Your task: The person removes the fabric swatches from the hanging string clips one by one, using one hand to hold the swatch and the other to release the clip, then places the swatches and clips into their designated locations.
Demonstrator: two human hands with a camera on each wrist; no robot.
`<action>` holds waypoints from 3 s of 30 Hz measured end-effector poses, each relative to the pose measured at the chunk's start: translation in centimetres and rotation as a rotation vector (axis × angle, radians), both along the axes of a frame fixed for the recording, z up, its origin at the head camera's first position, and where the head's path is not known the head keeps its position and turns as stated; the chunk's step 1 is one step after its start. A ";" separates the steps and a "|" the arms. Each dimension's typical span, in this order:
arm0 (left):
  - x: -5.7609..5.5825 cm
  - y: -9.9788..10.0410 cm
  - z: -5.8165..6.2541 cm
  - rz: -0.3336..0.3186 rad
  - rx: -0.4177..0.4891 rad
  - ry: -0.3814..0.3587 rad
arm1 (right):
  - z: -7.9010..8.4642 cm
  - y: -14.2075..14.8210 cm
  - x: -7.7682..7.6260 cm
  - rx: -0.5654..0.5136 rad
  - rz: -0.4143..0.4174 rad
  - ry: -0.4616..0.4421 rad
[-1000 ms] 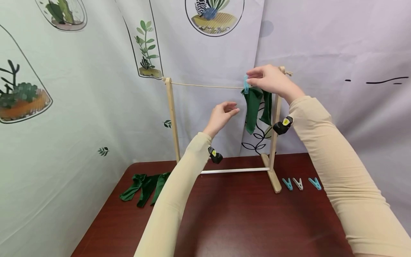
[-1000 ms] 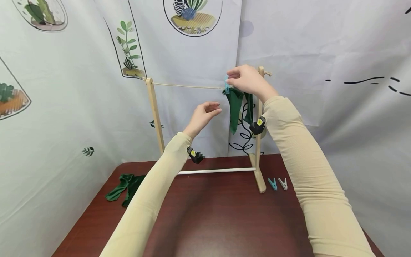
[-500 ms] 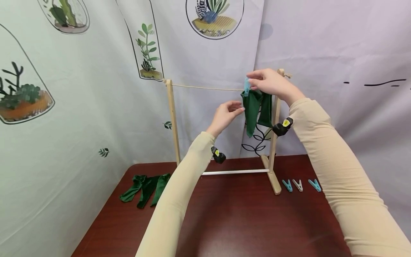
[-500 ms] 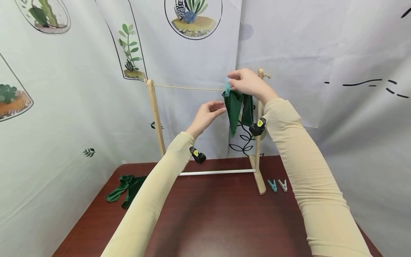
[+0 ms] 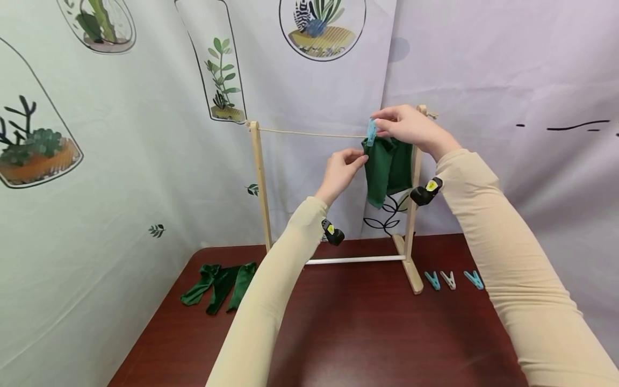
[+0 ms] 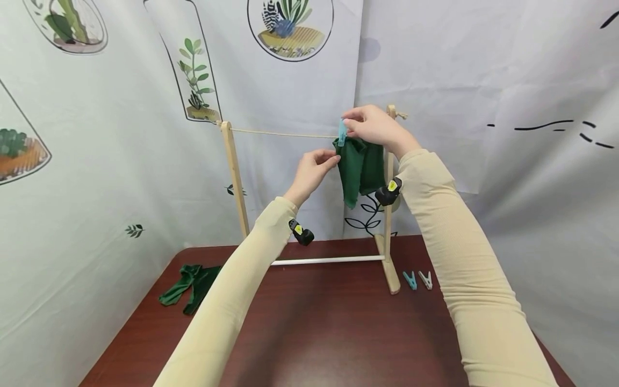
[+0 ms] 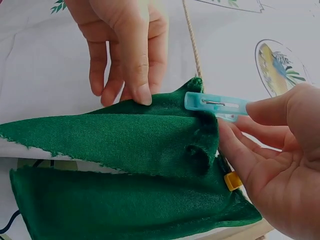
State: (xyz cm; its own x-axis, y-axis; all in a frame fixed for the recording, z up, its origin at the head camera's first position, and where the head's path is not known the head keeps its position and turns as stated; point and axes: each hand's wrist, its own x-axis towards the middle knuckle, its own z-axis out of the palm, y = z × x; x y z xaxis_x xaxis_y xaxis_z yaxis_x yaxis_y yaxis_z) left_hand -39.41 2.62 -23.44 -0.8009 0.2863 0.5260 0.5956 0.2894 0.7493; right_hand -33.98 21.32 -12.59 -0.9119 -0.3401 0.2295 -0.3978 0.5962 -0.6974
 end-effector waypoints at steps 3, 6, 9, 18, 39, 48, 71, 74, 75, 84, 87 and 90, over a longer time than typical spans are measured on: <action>0.1 0.0 0.2 0.014 0.015 0.015 | 0.0 -0.1 0.0 0.007 -0.006 0.018; 0.2 -0.1 0.4 0.015 0.019 0.022 | 0.0 -0.2 0.0 0.006 -0.015 0.032; 0.3 -0.1 0.4 0.019 0.018 0.028 | 0.0 -0.3 -0.1 -0.003 -0.022 0.044; 0.6 -0.1 0.7 0.020 0.023 0.045 | -0.1 -0.7 0.0 -0.022 -0.090 0.112; 1.1 -0.9 1.2 0.044 0.053 0.107 | 0.2 -1.5 0.6 -0.050 -0.233 0.344; 1.7 -2.1 1.5 0.045 -0.047 0.152 | 0.7 -1.0 1.1 -0.084 -0.249 0.363; 3.8 -10.4 1.7 0.087 -0.396 0.187 | 0.0 1.4 2.5 -0.068 -0.218 0.335; 4.0 -11.4 1.6 0.113 -0.409 0.218 | -0.3 1.9 2.8 -0.078 -0.199 0.316; 4.0 -11.8 1.6 0.122 -0.410 0.225 | -0.3 2.1 3.0 -0.085 -0.191 0.310; 4.4 -15.2 1.0 0.204 -0.415 0.297 | -1.0 4.4 4.1 -0.088 -0.186 0.290; 4.6 -16.6 0.7 0.232 -0.419 0.295 | -1.4 5.1 4.3 -0.066 -0.195 0.288; 4.9 -18.2 0.5 0.264 -0.418 0.281 | -1.8 5.7 4.5 -0.030 -0.211 0.282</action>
State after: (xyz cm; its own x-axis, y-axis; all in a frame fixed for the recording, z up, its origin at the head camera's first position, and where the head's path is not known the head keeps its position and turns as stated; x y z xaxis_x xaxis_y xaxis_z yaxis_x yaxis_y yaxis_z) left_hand -34.52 -15.59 -22.90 -0.7192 0.3245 0.6143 0.6226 0.6936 0.3624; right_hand -29.47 27.04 -14.42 -0.8606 -0.1405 0.4896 -0.4477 0.6669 -0.5956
